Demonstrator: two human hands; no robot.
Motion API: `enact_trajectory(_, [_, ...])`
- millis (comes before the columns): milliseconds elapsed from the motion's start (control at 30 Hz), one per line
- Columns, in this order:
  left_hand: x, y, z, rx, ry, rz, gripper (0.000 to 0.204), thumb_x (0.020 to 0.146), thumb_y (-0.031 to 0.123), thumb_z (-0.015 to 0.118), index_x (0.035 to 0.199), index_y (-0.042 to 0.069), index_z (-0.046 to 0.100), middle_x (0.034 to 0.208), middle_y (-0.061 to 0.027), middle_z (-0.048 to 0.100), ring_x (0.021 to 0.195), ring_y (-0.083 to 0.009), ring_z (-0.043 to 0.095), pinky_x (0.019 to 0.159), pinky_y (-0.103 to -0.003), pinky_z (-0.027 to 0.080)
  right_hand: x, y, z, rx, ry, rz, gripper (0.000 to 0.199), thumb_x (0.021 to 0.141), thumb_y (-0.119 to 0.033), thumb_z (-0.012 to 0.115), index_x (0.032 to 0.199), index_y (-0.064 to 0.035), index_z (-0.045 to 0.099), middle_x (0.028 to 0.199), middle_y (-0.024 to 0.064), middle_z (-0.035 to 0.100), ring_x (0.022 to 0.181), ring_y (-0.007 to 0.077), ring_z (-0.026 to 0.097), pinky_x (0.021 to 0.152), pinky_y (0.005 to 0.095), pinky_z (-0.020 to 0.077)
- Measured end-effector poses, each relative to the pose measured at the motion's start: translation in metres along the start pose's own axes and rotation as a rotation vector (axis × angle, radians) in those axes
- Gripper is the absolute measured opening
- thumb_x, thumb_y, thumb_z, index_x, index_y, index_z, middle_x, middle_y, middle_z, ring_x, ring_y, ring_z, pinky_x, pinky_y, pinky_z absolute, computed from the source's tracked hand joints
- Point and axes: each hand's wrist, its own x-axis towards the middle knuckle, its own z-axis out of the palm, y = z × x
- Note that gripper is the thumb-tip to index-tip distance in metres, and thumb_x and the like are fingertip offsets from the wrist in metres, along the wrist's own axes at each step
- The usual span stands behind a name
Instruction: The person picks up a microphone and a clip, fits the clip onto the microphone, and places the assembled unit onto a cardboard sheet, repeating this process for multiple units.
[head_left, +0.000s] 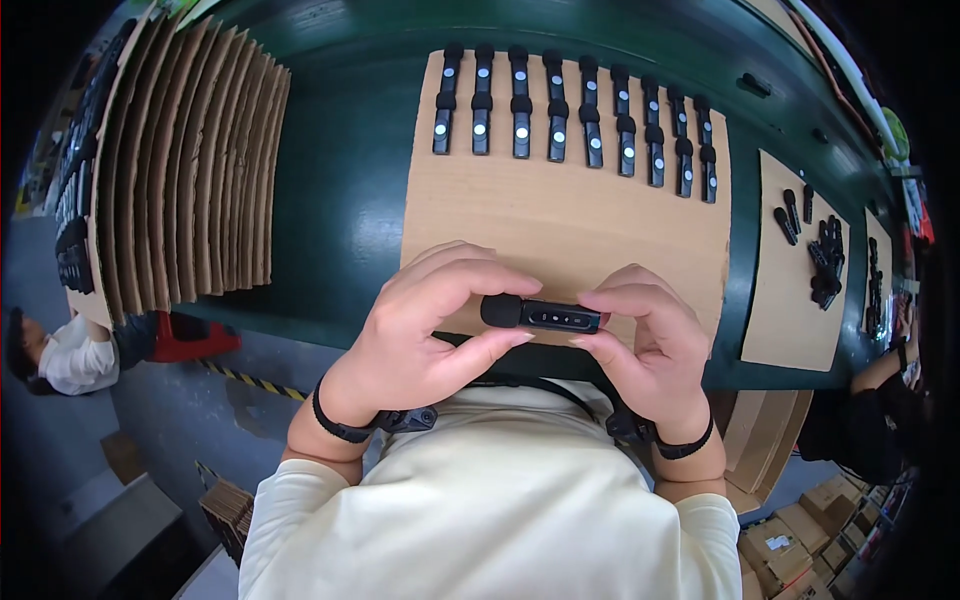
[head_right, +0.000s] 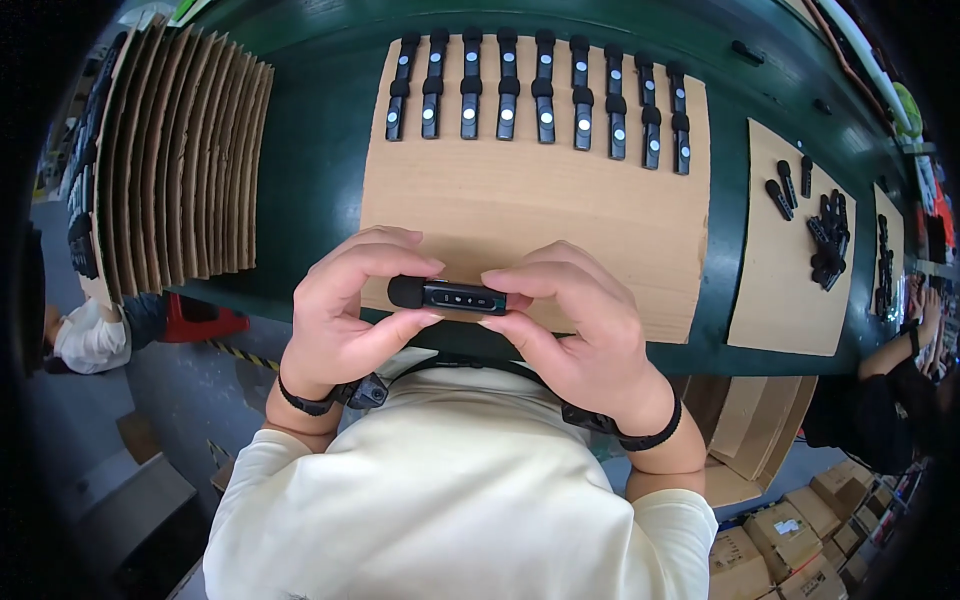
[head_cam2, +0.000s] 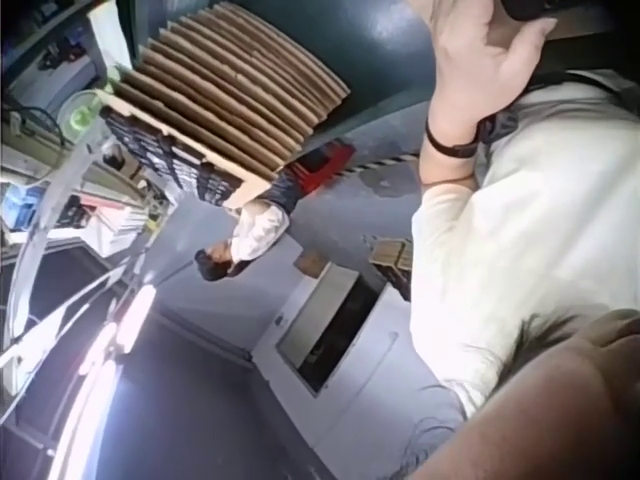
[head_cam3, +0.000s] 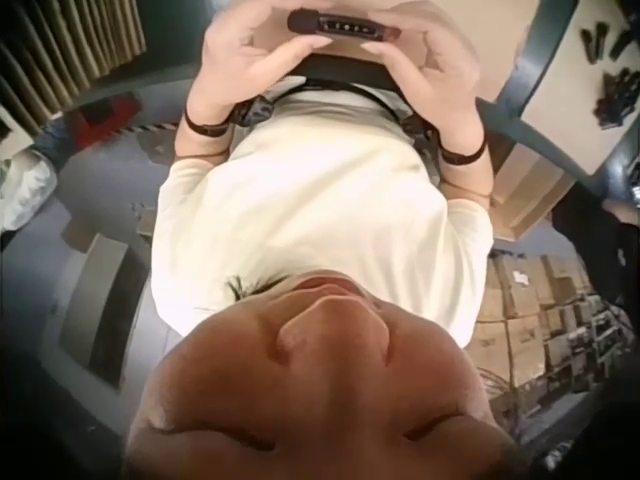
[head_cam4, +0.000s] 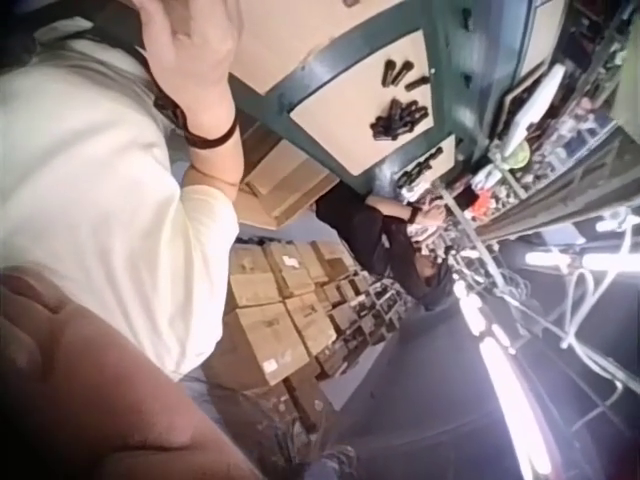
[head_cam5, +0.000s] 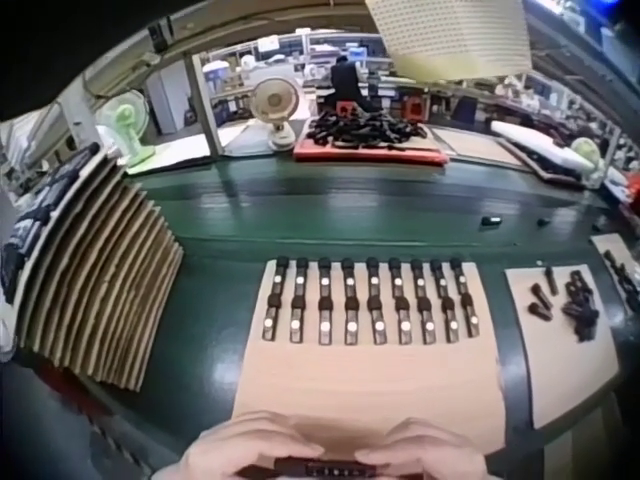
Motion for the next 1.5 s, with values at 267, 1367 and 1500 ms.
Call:
enact_trajectory(267, [0.002, -0.006, 0.002, 0.047, -0.009, 0.023, 0.030, 0.071, 0.004, 0.079, 0.098, 0.001, 0.066, 0.089, -0.0118, 0.067, 0.083, -0.0277, 0.063, 0.084, -0.041, 0.050, 0.002, 0.002, 0.005, 0.015, 0.009, -0.012, 0.030, 0.075, 0.001, 0.077, 0.103, 0.0020, 0.065, 0.085, 0.0104, 0.065, 0.072, 0.0191, 0.061, 0.064, 0.0275, 0.0490])
enact_trajectory(1367, [0.012, -0.007, 0.011, 0.173, -0.018, 0.111, 0.029, 0.060, 0.000, 0.076, 0.088, 0.003, 0.067, 0.084, -0.0080, 0.058, 0.076, -0.0286, 0.056, 0.079, -0.041, 0.047, 0.012, -0.005, 0.002, 0.276, -0.115, 0.160, 0.024, 0.082, 0.002, 0.069, 0.105, 0.0003, 0.063, 0.093, 0.0074, 0.059, 0.078, 0.0135, 0.054, 0.070, 0.0261, 0.0454])
enact_trajectory(1500, [0.012, -0.008, 0.010, 0.230, -0.012, 0.116, 0.029, 0.060, 0.000, 0.076, 0.088, 0.004, 0.067, 0.081, -0.0081, 0.056, 0.076, -0.0283, 0.056, 0.077, -0.041, 0.047, 0.011, -0.003, 0.006, 0.440, -0.116, 0.324, 0.022, 0.087, 0.001, 0.065, 0.109, 0.0015, 0.061, 0.094, 0.0063, 0.061, 0.078, 0.0108, 0.056, 0.072, 0.0250, 0.0476])
